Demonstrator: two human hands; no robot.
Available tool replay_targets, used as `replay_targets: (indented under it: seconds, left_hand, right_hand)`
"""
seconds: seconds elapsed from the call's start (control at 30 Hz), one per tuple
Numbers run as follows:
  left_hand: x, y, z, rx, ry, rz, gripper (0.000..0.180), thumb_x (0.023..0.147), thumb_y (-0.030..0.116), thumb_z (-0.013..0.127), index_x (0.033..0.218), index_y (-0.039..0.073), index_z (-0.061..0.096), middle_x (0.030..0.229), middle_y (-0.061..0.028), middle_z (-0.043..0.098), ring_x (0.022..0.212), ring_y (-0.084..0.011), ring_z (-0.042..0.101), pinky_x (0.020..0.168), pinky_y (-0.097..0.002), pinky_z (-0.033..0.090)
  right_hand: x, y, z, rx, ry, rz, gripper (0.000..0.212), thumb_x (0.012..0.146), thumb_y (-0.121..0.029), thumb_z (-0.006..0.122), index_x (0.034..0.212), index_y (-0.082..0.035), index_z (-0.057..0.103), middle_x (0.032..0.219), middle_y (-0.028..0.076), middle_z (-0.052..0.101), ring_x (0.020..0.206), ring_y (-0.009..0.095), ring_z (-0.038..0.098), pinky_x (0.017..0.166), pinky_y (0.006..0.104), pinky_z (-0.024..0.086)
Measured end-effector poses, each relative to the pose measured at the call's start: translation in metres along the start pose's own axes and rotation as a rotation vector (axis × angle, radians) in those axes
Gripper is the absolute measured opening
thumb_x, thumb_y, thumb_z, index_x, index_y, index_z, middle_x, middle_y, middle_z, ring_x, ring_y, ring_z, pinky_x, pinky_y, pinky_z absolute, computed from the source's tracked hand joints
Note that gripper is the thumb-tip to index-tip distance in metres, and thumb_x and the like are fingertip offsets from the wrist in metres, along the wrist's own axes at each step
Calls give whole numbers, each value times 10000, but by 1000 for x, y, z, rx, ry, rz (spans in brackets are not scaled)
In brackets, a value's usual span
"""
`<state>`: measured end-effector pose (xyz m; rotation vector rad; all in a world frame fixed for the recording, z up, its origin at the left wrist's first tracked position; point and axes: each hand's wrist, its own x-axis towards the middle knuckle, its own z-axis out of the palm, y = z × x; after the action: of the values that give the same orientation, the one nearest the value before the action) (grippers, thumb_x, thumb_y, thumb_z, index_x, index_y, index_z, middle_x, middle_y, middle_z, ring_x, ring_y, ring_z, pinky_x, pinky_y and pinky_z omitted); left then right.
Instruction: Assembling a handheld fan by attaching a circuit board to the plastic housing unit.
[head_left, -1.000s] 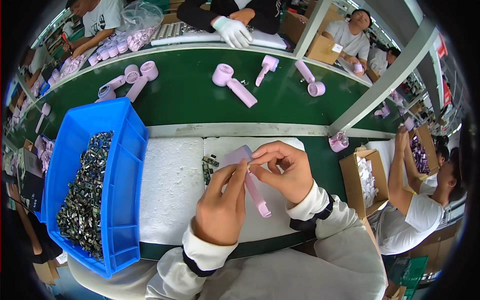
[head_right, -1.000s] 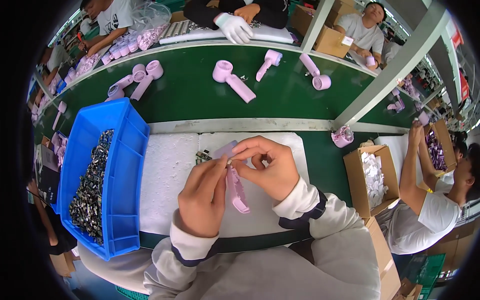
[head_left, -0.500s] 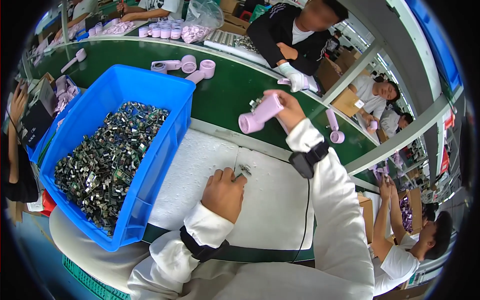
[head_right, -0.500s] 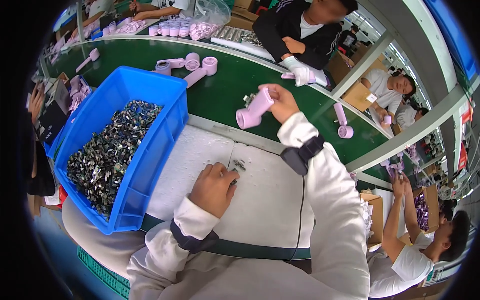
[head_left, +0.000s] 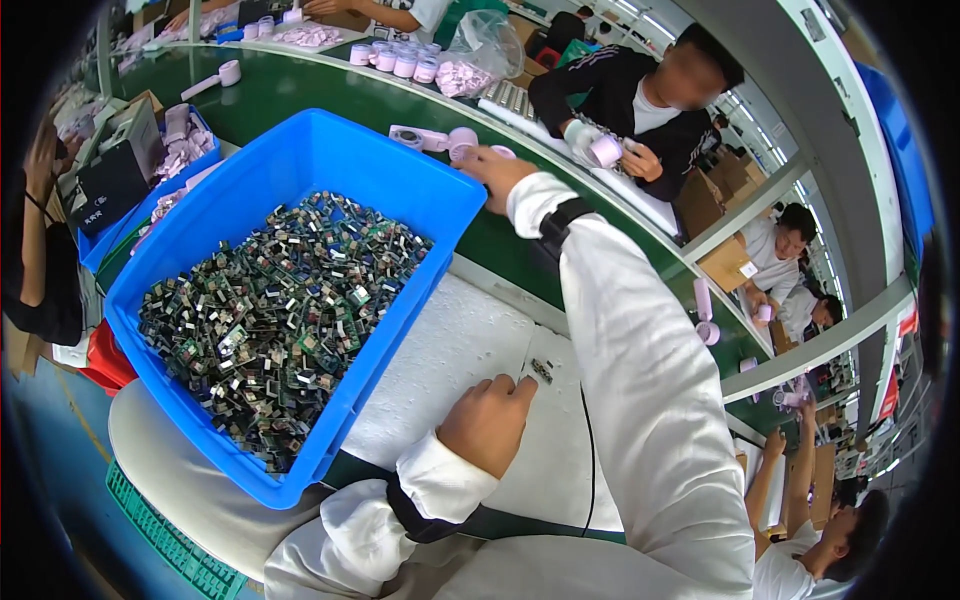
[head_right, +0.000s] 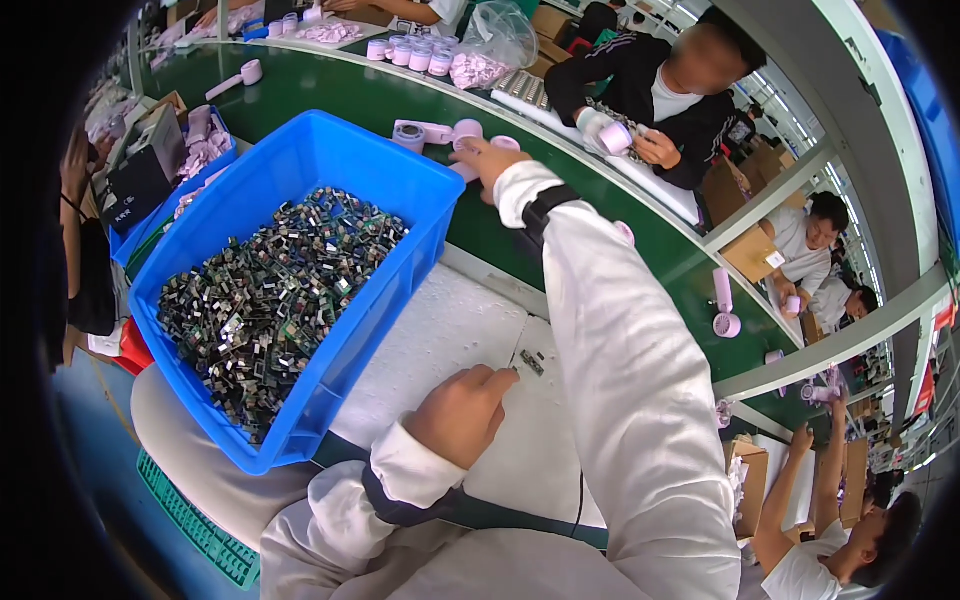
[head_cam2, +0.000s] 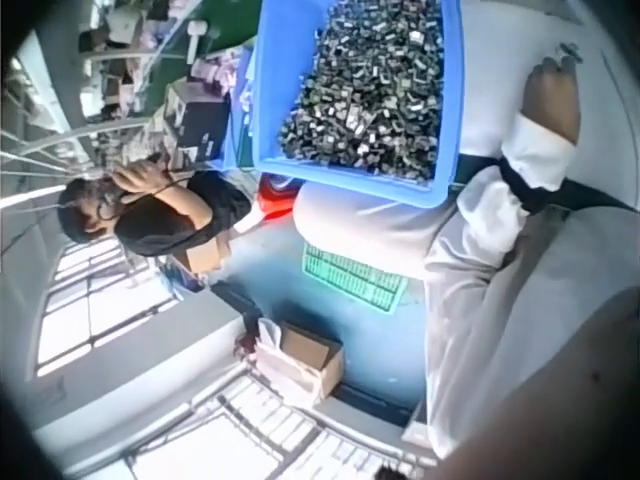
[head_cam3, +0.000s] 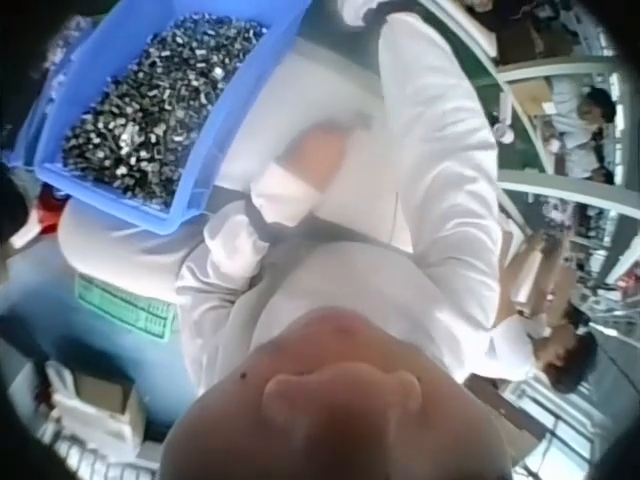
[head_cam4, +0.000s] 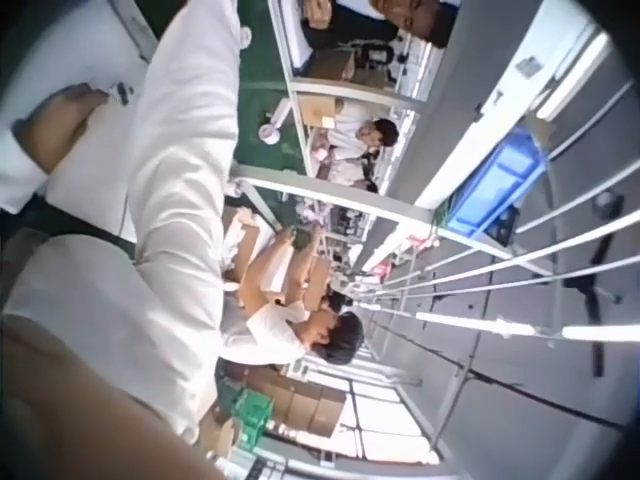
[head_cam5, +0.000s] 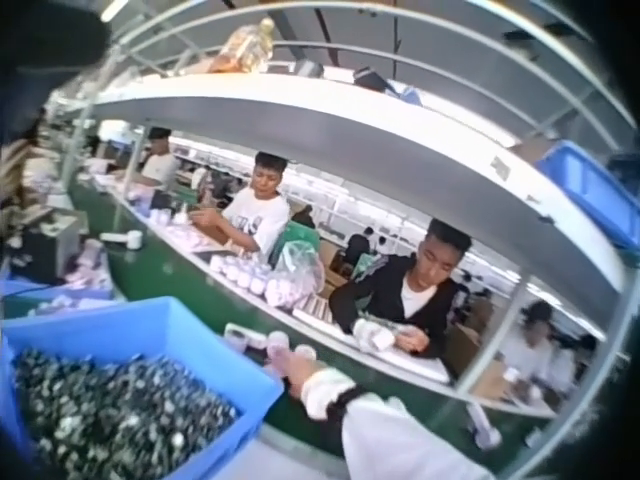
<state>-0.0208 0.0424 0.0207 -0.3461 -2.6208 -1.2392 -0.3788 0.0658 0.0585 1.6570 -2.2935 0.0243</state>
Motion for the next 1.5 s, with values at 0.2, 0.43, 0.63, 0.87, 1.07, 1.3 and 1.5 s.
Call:
replay_targets:
  seconds: [0.2, 0.43, 0.63, 0.87, 1.07, 1.3, 1.5]
  left_hand:
    - [0, -4, -7, -62, 51, -32, 337, 809, 2, 631, 1146, 10, 616, 951, -191, 623, 875, -384, 645, 798, -441, 547]
    - [-1, -14, -15, -16, 52, -62, 334, 799, 7, 623, 1130, 40, 658, 962, -181, 624, 880, -386, 647, 796, -449, 549]
    - [0, -18, -11, -38, 21, -3, 333, 787, -11, 615, 1113, 41, 653, 987, -182, 618, 892, -395, 651, 800, -464, 550]
    - [-11, -18, -14, 64, 31, -60, 319, 767, -53, 590, 1074, 23, 634, 950, -161, 595, 840, -397, 668, 765, -455, 555]
    - [-23, -20, -12, 315, -112, 96, 96, 772, 1, 615, 835, -40, 673, 922, -251, 605, 874, -364, 684, 719, -420, 578]
    - [-22, -19, -18, 174, -104, 33, 124, 774, -11, 605, 897, -13, 620, 865, -178, 605, 884, -368, 656, 785, -426, 538]
    - [-6, -17, -41, -270, 32, -17, 271, 819, -48, 666, 1084, 7, 660, 975, -158, 690, 859, -261, 703, 755, -340, 572]
  right_hand:
    - [10, -27, 9, -87, -390, 345, 635, 783, -75, 689, 1383, -222, 539, 1391, 98, 539, 1087, 342, 666, 905, 449, 549]
    - [-18, -27, -17, -101, -62, 10, 540, 889, -187, 610, 1416, -253, 516, 1325, 95, 618, 1001, 332, 696, 832, 432, 568]
    - [-5, -3, 63, -180, -285, 397, 384, 984, -404, 439, 1076, -142, 704, 885, 194, 728, 834, 394, 714, 712, 530, 547]
    - [-35, -34, -26, 46, 244, 284, 267, 833, -112, 751, 1023, -45, 576, 869, 149, 655, 816, 369, 686, 724, 472, 549]
    - [-93, -49, -87, 654, 449, 450, 332, 814, -111, 831, 855, -6, 518, 724, 88, 596, 614, 121, 582, 561, 317, 473]
    - [-199, -189, -182, -54, 249, 322, 300, 749, -131, 840, 776, -34, 558, 717, 94, 565, 537, 251, 558, 498, 346, 428]
    - [-238, -242, -179, -40, 103, 453, 295, 709, -162, 858, 749, -69, 581, 748, 63, 610, 556, 260, 599, 517, 364, 471]
